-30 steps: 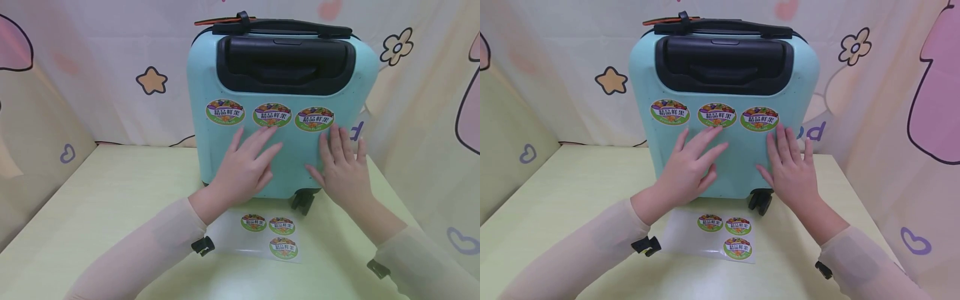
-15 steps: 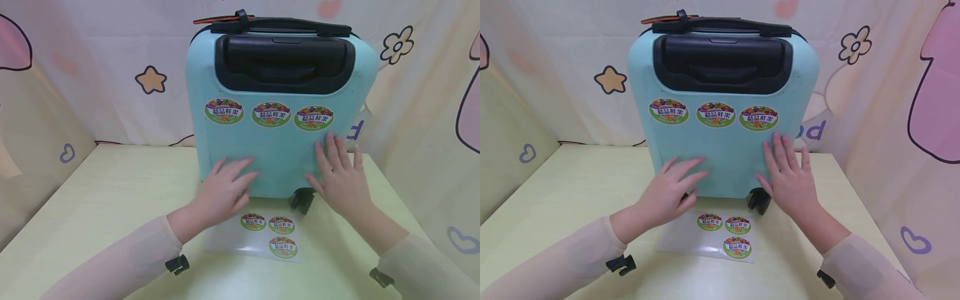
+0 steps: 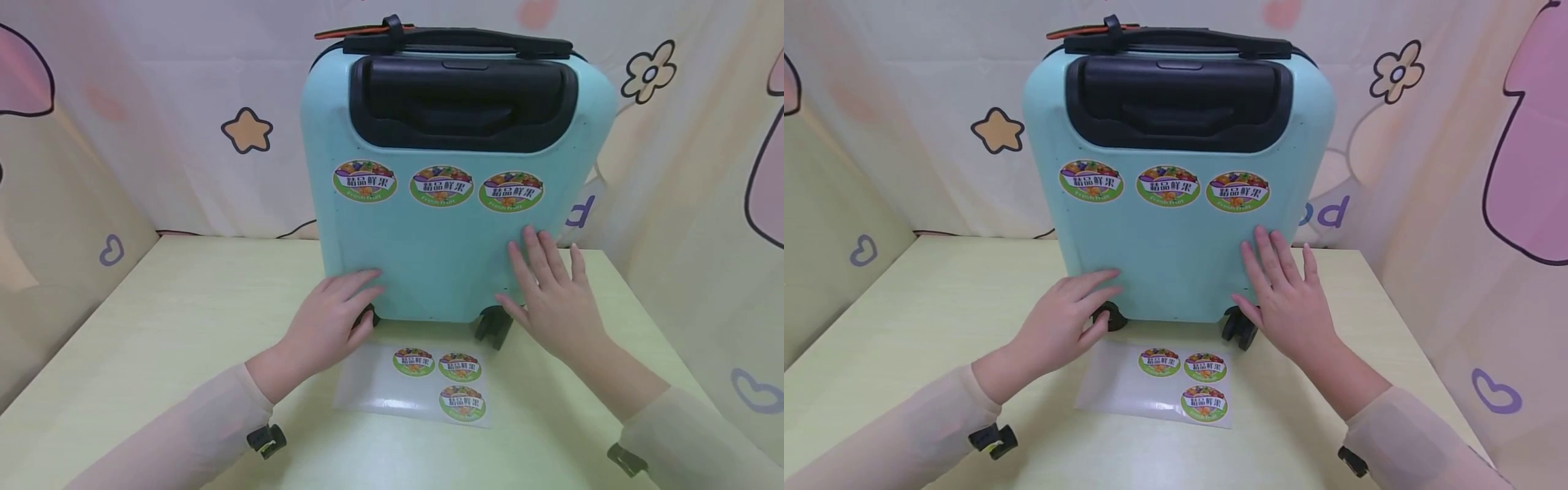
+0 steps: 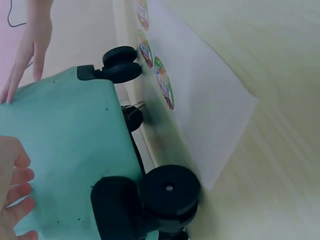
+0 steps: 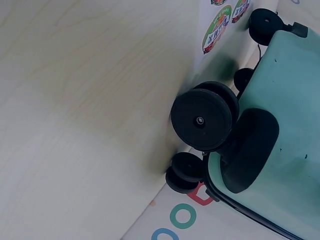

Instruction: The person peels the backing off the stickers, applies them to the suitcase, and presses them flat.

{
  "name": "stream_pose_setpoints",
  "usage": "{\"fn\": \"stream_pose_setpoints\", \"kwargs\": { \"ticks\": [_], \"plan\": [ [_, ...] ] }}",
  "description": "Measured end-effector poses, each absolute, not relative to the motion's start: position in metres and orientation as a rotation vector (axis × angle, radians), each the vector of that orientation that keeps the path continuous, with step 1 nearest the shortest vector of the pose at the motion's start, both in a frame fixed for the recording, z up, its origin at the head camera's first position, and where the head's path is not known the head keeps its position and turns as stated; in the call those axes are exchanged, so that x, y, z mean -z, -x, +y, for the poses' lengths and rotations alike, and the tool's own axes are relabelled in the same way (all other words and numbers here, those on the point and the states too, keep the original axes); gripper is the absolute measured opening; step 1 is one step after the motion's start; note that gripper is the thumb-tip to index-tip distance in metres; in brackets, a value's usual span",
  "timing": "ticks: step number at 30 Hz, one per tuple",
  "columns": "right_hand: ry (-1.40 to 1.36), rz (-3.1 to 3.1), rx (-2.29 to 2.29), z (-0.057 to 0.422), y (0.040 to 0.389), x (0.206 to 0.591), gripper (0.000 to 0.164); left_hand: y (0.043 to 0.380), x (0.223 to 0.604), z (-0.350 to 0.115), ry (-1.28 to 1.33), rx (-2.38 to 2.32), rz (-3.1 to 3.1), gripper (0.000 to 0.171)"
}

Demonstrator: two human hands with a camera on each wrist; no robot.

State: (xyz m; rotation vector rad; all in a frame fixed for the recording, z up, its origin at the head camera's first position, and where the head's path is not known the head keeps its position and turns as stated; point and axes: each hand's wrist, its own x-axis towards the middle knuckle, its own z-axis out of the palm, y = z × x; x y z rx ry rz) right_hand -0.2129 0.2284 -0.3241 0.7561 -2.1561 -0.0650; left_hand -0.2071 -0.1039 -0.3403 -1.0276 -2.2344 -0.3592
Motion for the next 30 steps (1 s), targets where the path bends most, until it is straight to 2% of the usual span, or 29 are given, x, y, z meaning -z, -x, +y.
{"fn": "stream_pose_setpoints", "kwargs": {
  "ticks": [22,30],
  "plan": [
    [-0.757,-2.300,0.097,0.233,0.206,0.327,0.080,0.200,0.350,-0.099,0.990,0.384,-2.281,0.026],
    [-0.889,-2.275,0.046,0.231,0.204,0.336,0.074,0.197,0.356,-0.099,1.015,0.345,-2.335,0.024]
  ]
}}
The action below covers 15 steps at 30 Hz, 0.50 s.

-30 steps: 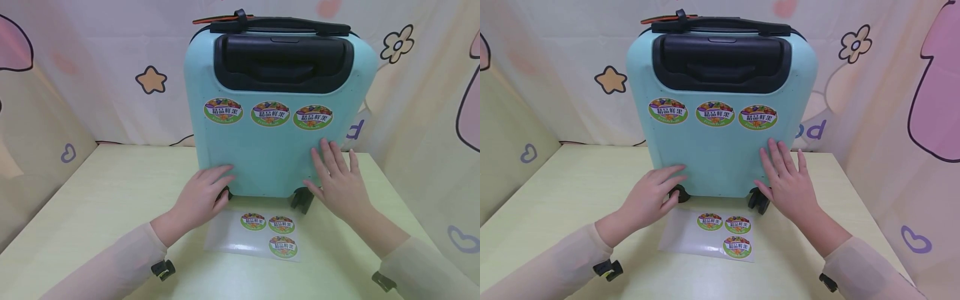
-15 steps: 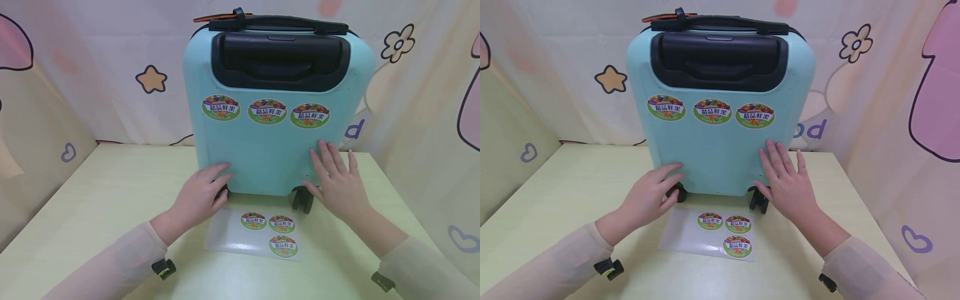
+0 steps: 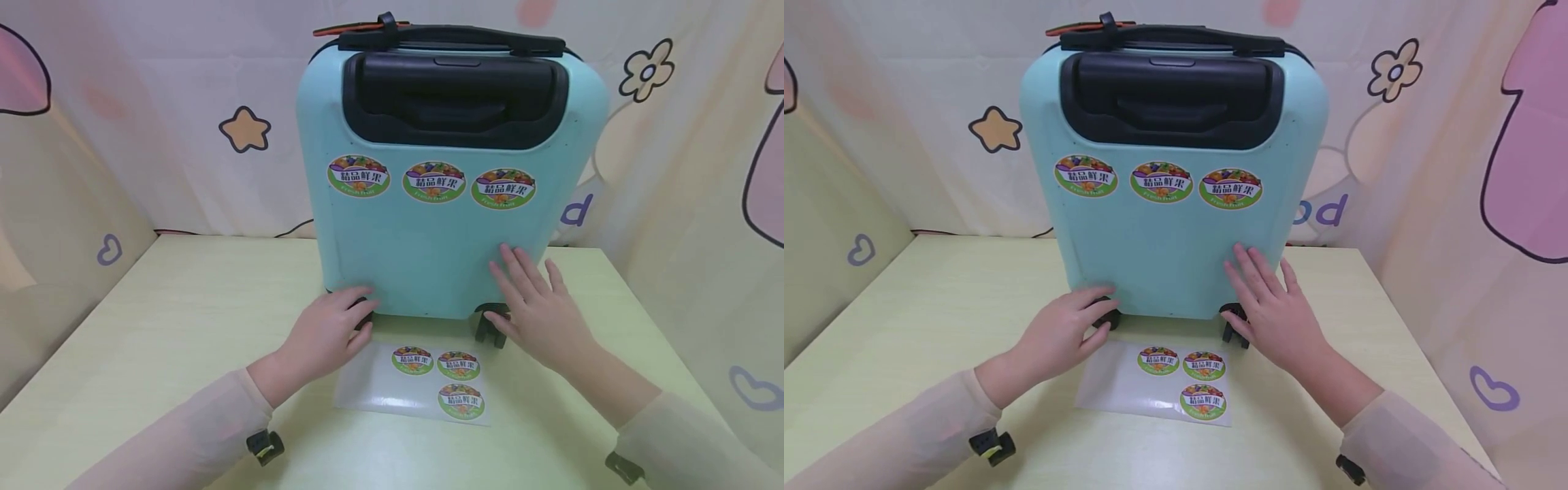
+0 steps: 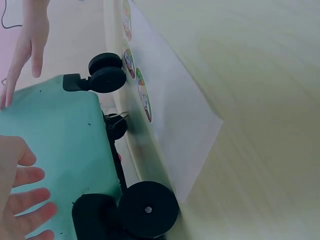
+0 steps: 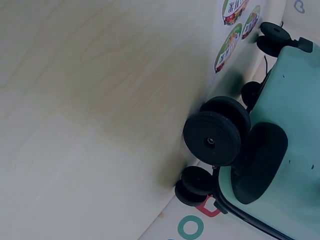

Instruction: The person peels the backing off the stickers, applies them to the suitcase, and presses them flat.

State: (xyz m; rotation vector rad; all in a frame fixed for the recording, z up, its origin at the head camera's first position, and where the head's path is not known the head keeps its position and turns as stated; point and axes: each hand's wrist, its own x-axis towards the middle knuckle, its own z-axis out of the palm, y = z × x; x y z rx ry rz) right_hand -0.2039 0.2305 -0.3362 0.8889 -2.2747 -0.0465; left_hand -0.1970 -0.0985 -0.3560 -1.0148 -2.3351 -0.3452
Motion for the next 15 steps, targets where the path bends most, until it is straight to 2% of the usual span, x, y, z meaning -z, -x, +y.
{"fn": "stream_pose_setpoints", "kwargs": {
  "ticks": [5,12,15],
  "plan": [
    [-1.069,-2.211,-0.014,0.225,0.204,0.343,0.065,0.195,0.362,-0.098,1.031,0.314,-2.387,0.024],
    [-1.262,-2.248,-0.132,0.212,0.196,0.350,0.062,0.193,0.369,-0.095,1.039,0.286,-2.471,0.024],
    [-1.293,-2.303,-0.151,0.205,0.191,0.352,0.054,0.191,0.370,-0.093,1.051,0.273,-2.516,0.025]
  ]
}}
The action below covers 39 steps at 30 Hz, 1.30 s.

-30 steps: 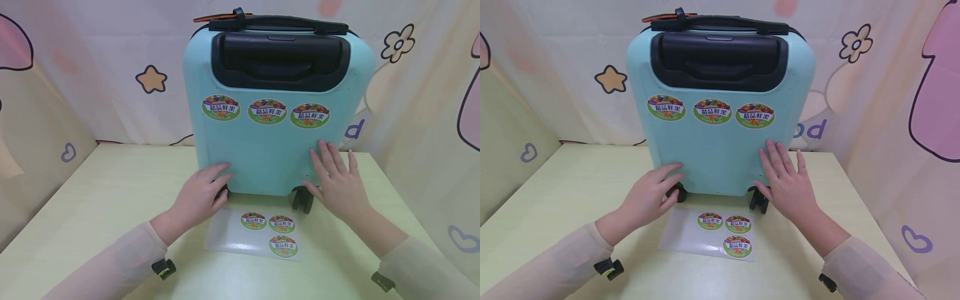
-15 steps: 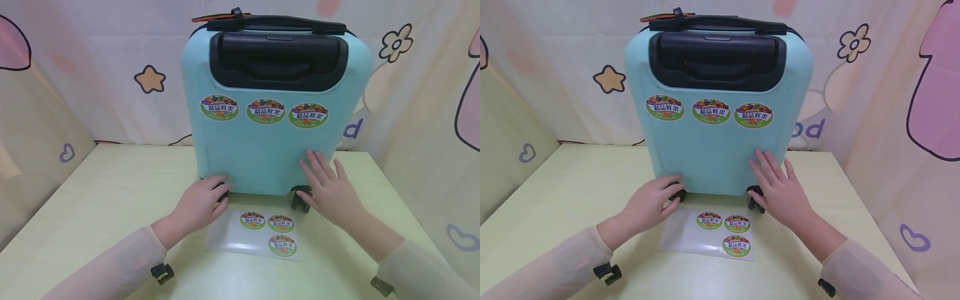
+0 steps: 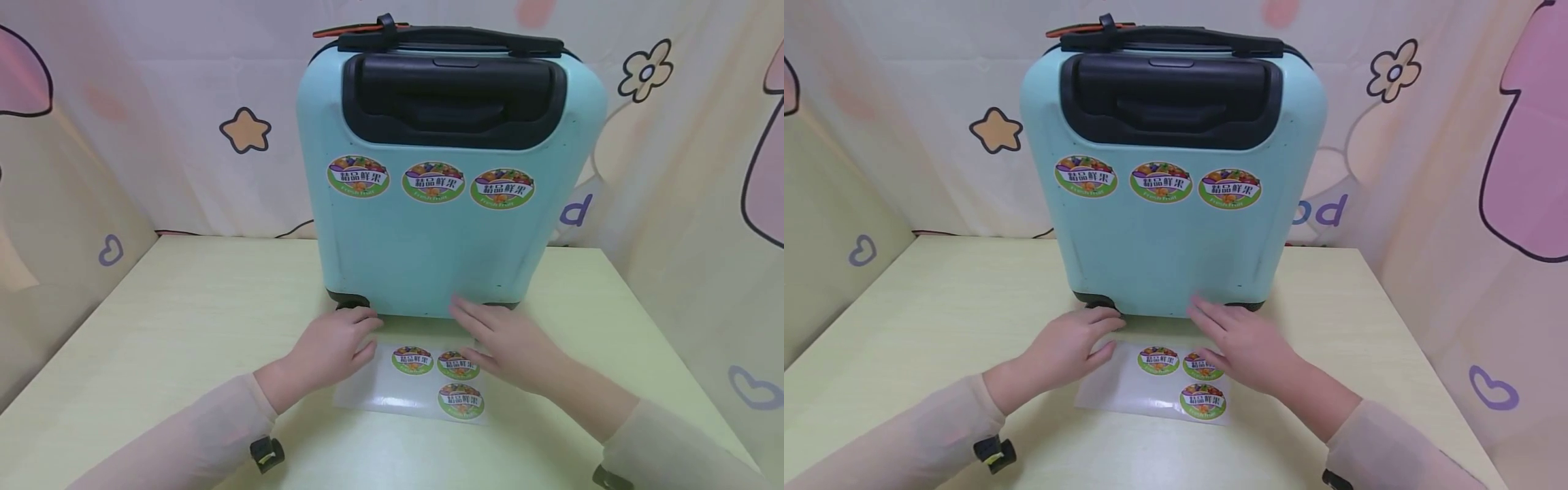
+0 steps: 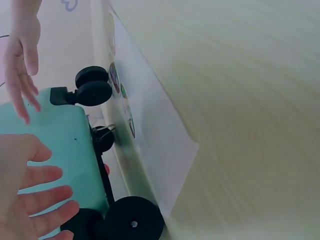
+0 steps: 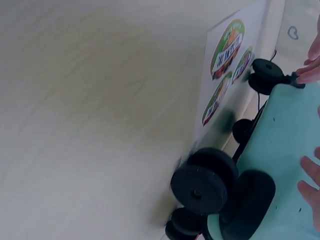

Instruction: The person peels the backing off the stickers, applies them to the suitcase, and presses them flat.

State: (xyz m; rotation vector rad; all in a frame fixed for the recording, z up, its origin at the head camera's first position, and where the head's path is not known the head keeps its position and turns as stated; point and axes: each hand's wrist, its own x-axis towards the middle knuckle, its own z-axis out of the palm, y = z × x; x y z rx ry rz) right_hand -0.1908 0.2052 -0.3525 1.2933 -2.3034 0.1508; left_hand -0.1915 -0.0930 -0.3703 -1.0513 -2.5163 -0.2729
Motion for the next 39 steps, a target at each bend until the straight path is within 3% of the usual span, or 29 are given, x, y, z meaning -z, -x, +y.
{"fn": "stream_pose_setpoints", "kwargs": {
  "ticks": [18,27,39],
  "plan": [
    [-1.294,-2.851,0.032,0.174,0.178,0.375,0.042,0.189,0.388,-0.078,1.112,0.075,-2.841,0.034],
    [-1.395,-2.674,0.064,0.173,0.177,0.390,0.017,0.189,0.391,-0.070,1.076,0.041,-2.984,0.045],
    [-1.474,-2.632,0.049,0.175,0.174,0.396,0.028,0.195,0.397,-0.062,1.059,0.009,-3.057,0.054]
  ]
}}
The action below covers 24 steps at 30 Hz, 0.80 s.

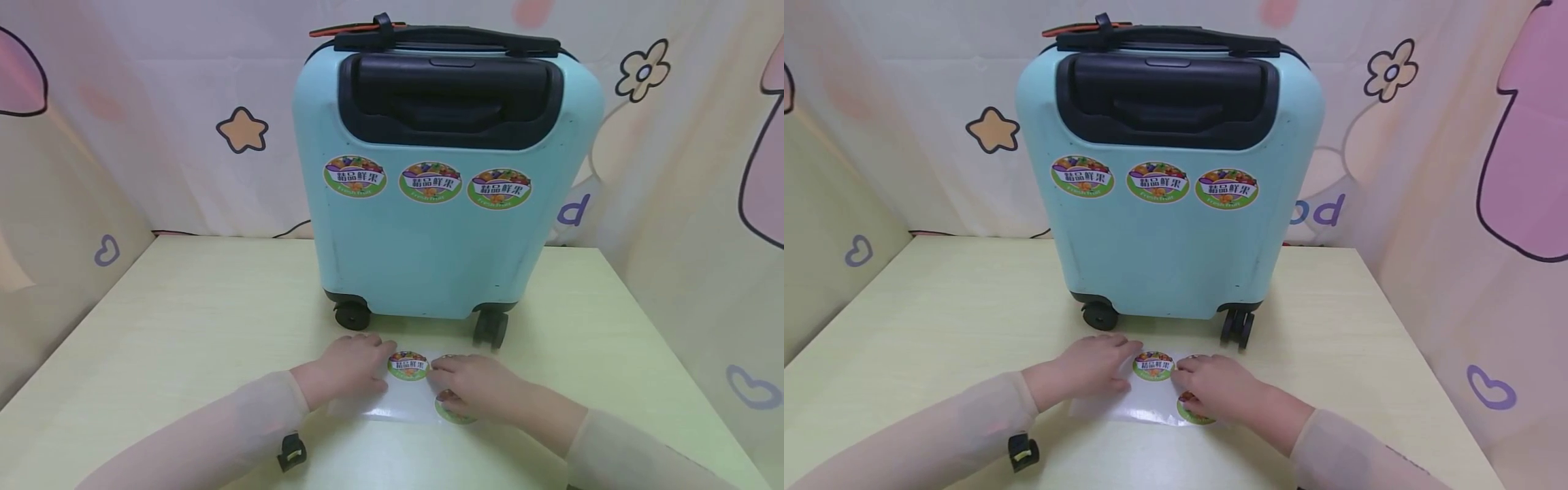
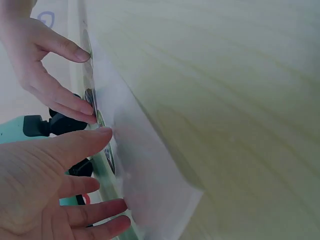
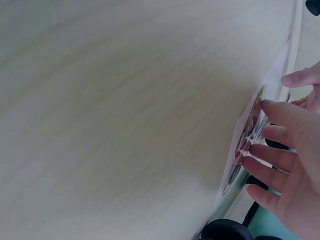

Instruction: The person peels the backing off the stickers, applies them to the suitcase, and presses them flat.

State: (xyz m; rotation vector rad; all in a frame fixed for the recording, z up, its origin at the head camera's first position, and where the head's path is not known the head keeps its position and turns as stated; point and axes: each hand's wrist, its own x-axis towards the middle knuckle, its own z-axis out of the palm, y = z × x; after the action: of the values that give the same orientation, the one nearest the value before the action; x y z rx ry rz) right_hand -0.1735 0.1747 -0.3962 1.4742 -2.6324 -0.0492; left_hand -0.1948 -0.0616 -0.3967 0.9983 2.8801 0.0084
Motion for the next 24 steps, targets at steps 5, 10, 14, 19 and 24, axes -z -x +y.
{"fn": "stream_pose_setpoints", "kwargs": {
  "ticks": [5,10,14,19,24],
  "plan": [
    [-1.495,-2.585,0.012,0.1746,0.1734,0.3987,0.024,0.1952,0.3974,-0.0579,-0.939,-0.038,2.867,0.056],
    [-1.488,-2.577,0.009,0.1740,0.1724,0.3992,0.023,0.1954,0.3986,-0.0564,-0.905,-0.049,2.862,0.047],
    [-1.469,-2.618,-0.001,0.1737,0.1713,0.3977,0.024,0.1944,0.3969,-0.0553,-0.879,-0.047,2.873,0.039],
    [-1.455,-2.687,0.022,0.1738,0.1702,0.3951,0.025,0.1920,0.3952,-0.0531,-0.872,-0.068,2.872,0.035],
    [-1.442,-2.724,0.009,0.1748,0.1697,0.3954,0.028,0.1909,0.3969,-0.0526,-0.843,-0.134,2.892,0.038]
  ]
}}
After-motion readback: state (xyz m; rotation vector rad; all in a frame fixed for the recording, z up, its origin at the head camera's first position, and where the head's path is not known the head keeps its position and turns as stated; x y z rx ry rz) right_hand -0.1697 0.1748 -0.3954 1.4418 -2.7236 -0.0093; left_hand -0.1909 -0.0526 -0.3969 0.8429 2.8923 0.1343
